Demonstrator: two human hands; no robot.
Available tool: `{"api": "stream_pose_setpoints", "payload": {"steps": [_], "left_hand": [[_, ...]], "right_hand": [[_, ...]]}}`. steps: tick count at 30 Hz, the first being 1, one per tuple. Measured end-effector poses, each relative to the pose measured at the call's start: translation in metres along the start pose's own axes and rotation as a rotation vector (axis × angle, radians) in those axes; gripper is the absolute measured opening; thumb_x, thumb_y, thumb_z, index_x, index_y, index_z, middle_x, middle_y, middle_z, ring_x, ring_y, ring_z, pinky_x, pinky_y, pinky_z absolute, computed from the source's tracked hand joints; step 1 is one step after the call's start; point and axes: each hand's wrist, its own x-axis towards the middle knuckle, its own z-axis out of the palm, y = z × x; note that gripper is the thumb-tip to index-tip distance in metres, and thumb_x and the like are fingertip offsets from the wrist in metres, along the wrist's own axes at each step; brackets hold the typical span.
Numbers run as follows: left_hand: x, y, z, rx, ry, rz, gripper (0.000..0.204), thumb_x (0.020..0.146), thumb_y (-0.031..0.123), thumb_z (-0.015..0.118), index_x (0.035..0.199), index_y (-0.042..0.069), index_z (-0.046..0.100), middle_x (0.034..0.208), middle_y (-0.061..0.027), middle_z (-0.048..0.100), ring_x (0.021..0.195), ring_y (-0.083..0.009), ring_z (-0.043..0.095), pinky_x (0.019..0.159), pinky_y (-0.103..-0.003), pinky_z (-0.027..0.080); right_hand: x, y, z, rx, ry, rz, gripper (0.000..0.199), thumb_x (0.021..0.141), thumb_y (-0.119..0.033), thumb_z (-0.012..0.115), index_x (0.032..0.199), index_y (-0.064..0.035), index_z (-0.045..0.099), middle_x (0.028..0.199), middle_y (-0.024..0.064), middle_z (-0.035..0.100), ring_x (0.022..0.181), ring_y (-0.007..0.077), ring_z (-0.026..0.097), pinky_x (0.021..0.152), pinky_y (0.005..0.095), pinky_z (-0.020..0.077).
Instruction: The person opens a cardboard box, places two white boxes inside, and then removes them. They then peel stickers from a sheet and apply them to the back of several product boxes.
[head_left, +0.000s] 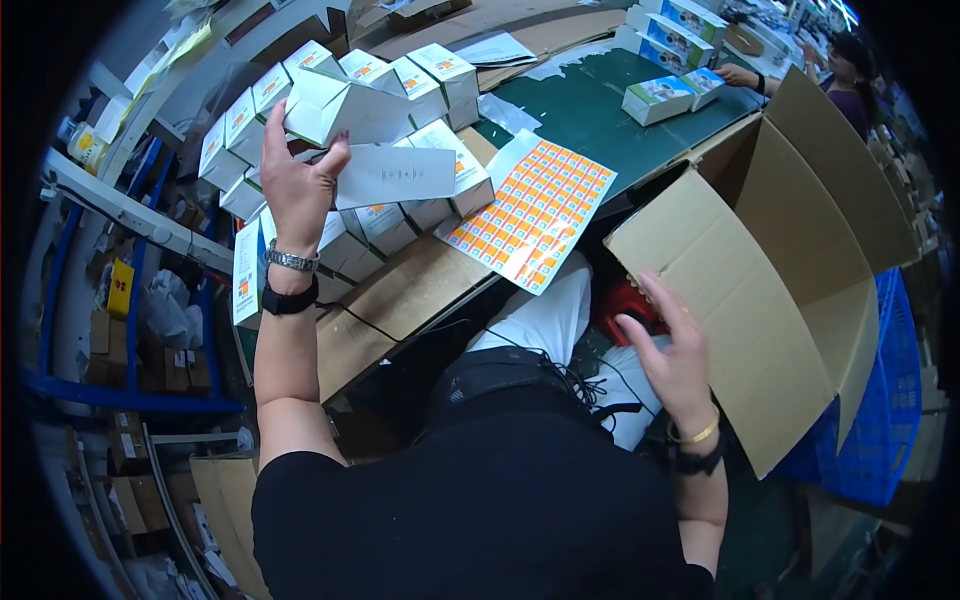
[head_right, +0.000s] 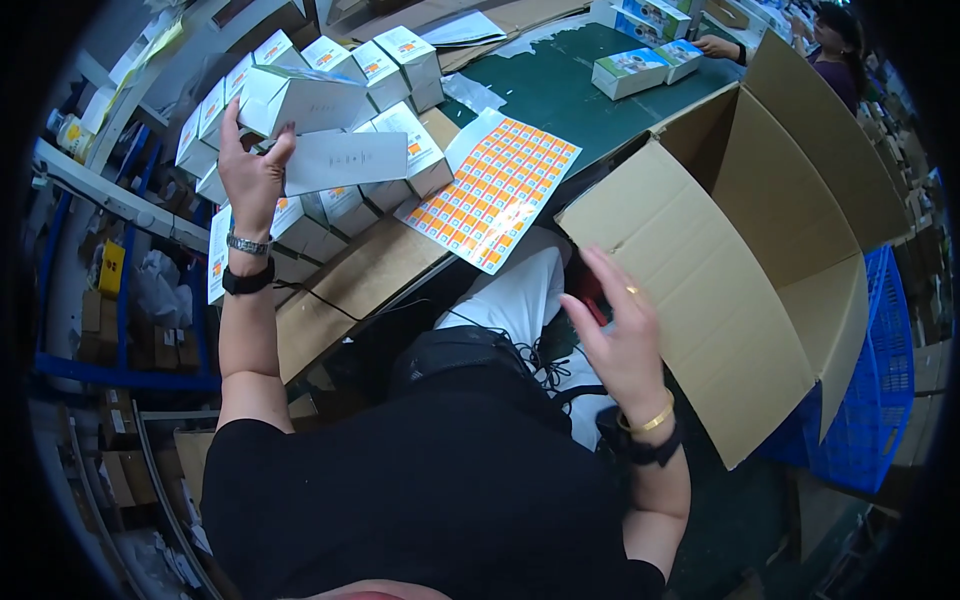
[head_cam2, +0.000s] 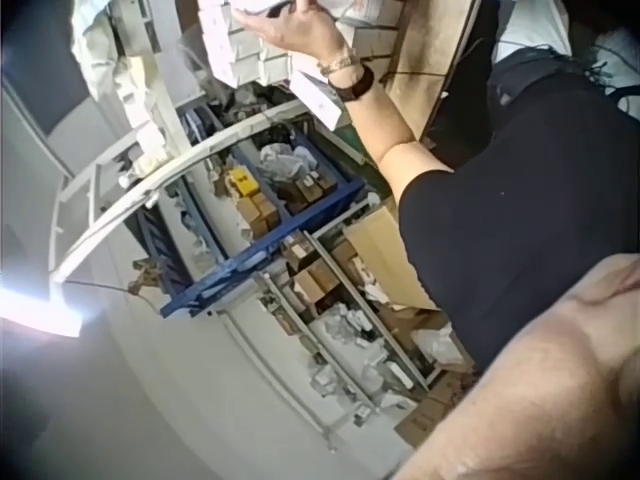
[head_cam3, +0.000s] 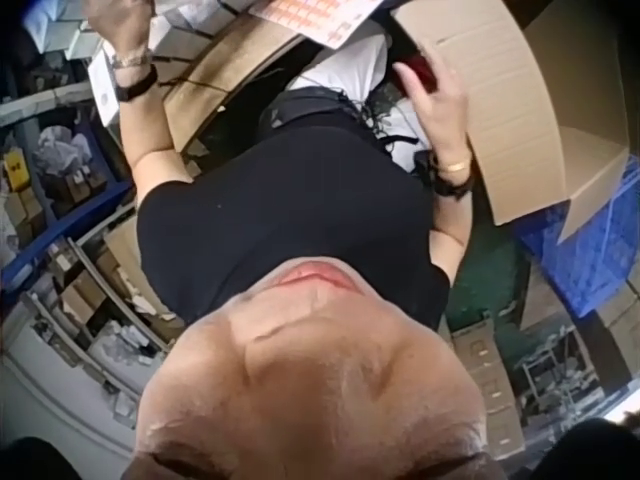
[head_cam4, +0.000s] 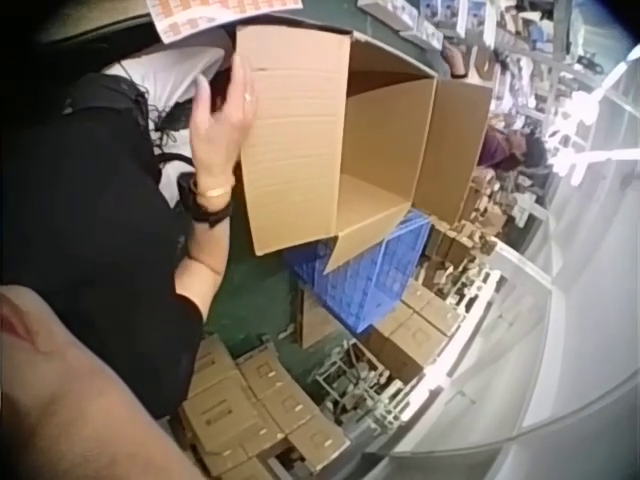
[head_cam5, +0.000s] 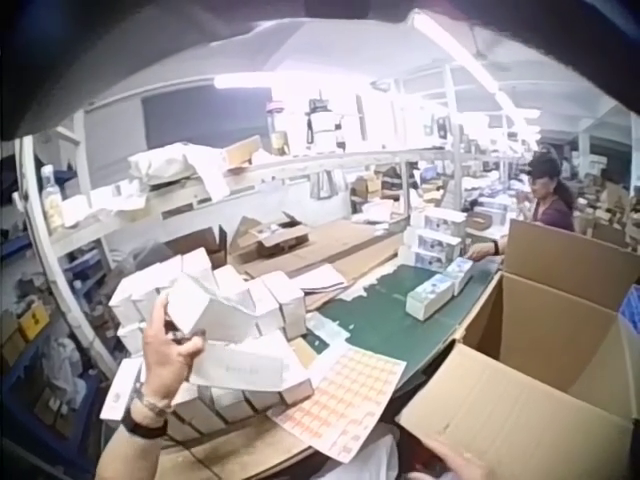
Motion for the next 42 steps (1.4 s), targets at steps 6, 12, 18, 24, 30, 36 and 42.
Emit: {"api": "stream_pose_setpoints", "payload": {"steps": [6,12,18,24,30,36,42], "left_hand": [[-0.004,-0.008,0.0,-0.081,0.001,-0.084,0.081,0.081,0.018,0.09,0.151,0.001,0.051,0.137,-0.0198,0.064,0.109,-0.027,0.071,0.09,-0.037,0.061],[-0.045,0.034,-0.006,-0.078,0.024,0.066,0.088,0.082,0.028,0.093,0.153,0.003,0.048,0.139,-0.0201,0.06,0.118,-0.0303,0.067,0.092,-0.039,0.061],[-0.109,0.033,-0.016,-0.259,0.112,0.302,0.1,0.079,0.047,0.095,0.152,0.002,0.044,0.137,-0.0204,0.057,0.129,-0.037,0.06,0.11,-0.048,0.051],[-0.158,0.055,0.005,-0.819,0.33,-0.265,0.096,0.084,0.051,0.089,0.153,0.003,0.044,0.148,-0.0168,0.055,0.138,-0.0355,0.056,0.117,-0.048,0.046],[-0.133,0.107,0.01,-1.657,-0.273,-0.779,0.092,0.086,0.053,0.083,0.156,0.007,0.045,0.152,-0.01,0.055,0.142,-0.0303,0.053,0.122,-0.049,0.041],[-0.123,0.153,0.039,-1.884,-0.543,-0.761,0.09,0.092,0.063,0.07,0.157,0.006,0.046,0.157,-0.013,0.052,0.146,-0.0309,0.047,0.122,-0.05,0.038],[-0.124,0.188,0.079,-2.057,-0.807,-0.96,0.087,0.088,0.055,0.081,0.155,0.012,0.047,0.151,-0.0104,0.057,0.14,-0.0292,0.054,0.122,-0.05,0.041]], "right_hand": [[0.037,-0.016,0.117,1.106,-0.392,0.441,0.072,0.105,-0.018,0.071,0.166,-0.0084,0.033,0.149,0.024,0.058,0.12,0.0314,0.071,0.099,0.0402,0.0612],[0.1,-0.069,0.17,1.787,-0.528,0.83,0.069,0.109,-0.028,0.066,0.164,-0.0112,0.027,0.151,0.0195,0.053,0.134,0.0333,0.061,0.098,0.0444,0.0628],[0.117,-0.095,0.18,2.058,-0.535,0.605,0.069,0.107,-0.028,0.069,0.16,-0.012,0.028,0.149,0.0127,0.054,0.137,0.0304,0.058,0.102,0.0461,0.0612],[0.11,-0.117,0.105,1.502,-0.132,0.425,0.077,0.099,-0.017,0.079,0.157,-0.0103,0.03,0.145,0.01,0.057,0.133,0.0255,0.059,0.105,0.0446,0.0588],[0.096,-0.094,0.07,1.115,0.242,0.061,0.089,0.087,-0.009,0.09,0.154,-0.0065,0.032,0.142,0.0115,0.058,0.129,0.0228,0.061,0.105,0.0408,0.0575],[0.069,-0.089,0.014,1.191,0.247,0.058,0.095,0.08,-0.01,0.096,0.152,-0.0042,0.035,0.142,0.0115,0.058,0.124,0.0216,0.064,0.107,0.037,0.0547],[0.044,-0.073,-0.001,0.803,0.456,-0.097,0.094,0.08,-0.011,0.096,0.153,-0.0043,0.036,0.142,0.0125,0.057,0.125,0.0226,0.064,0.108,0.0378,0.0541]]}}
